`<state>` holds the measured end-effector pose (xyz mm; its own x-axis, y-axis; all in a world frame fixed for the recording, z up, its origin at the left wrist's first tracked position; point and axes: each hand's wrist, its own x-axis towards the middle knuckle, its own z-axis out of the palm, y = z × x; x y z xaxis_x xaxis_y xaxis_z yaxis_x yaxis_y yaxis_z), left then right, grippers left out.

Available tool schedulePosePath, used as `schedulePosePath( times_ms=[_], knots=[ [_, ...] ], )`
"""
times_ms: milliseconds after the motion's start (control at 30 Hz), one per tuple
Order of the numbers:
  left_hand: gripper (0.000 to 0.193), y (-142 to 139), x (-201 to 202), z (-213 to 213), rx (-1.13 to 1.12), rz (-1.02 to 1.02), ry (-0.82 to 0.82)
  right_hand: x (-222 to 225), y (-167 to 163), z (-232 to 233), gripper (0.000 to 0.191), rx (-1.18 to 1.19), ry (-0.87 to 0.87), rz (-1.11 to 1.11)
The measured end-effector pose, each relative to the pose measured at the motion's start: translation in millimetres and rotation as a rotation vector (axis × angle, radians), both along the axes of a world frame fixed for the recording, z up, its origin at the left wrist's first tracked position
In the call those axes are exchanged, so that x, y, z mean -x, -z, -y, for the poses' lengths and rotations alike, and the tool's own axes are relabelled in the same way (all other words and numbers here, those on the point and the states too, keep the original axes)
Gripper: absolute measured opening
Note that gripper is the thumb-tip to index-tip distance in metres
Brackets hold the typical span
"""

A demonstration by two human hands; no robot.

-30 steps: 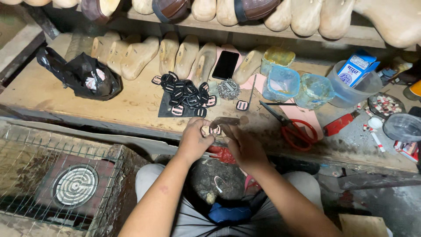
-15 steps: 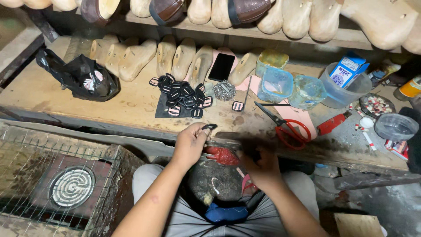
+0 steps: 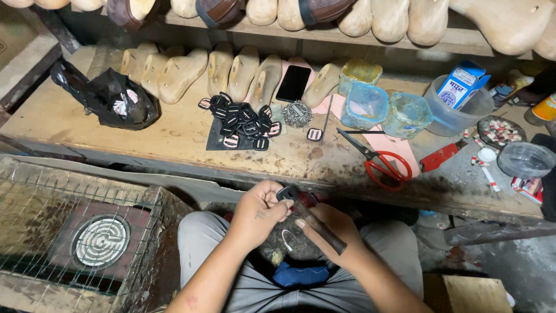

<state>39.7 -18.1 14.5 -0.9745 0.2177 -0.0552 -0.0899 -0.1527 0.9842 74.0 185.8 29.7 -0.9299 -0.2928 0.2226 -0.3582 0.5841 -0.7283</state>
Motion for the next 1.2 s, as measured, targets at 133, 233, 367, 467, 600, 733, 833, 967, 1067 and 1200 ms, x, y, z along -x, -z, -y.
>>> schedulePosePath(
  times_ms=[133, 233, 367, 467, 600, 733, 833, 967, 1067, 1200],
  knots=[
    [0.02, -9, 2, 3, -0.034, 0.102, -0.067, -7, -6, 3, 0.02, 0.132, 0.148, 0.028],
    [0.029, -10, 2, 7, -0.022, 0.126, -0.096, -11, -14, 2, 0.024, 0.12, 0.172, 0.027],
    [0.03, -6, 1, 7, 0.022, 0.104, -0.097, -11, -19, 5, 0.022, 0.009, 0.046, -0.247],
    [0.028, -6, -2, 7, 0.018, 0.097, -0.088, -10, -19, 9, 0.018, 0.106, -0.042, -0.293],
    [0.025, -10, -5, 5, 0.051, 0.115, -0.094, -8, -17, 14, 0.024, -0.052, -0.049, -0.239],
    [0.022, -20, -16, 7, 0.206, -0.197, -0.085, -3, -21, 14, 0.033, -0.288, -0.131, -0.06],
    [0.02, -26, -24, 10, 0.354, -0.476, -0.061, -6, -29, 9, 0.033, -0.012, -0.079, 0.215],
    [0.017, -23, -17, 8, 0.523, -0.498, -0.168, -6, -36, 7, 0.026, -0.012, -0.051, 0.004],
    [0.026, -13, -7, 7, 0.152, -0.056, -0.18, -10, -35, 8, 0.025, -0.049, -0.024, -0.276],
    [0.032, 3, -3, 9, 0.051, 0.065, -0.119, -11, -25, 9, 0.025, -0.028, -0.043, -0.224]
  ],
)
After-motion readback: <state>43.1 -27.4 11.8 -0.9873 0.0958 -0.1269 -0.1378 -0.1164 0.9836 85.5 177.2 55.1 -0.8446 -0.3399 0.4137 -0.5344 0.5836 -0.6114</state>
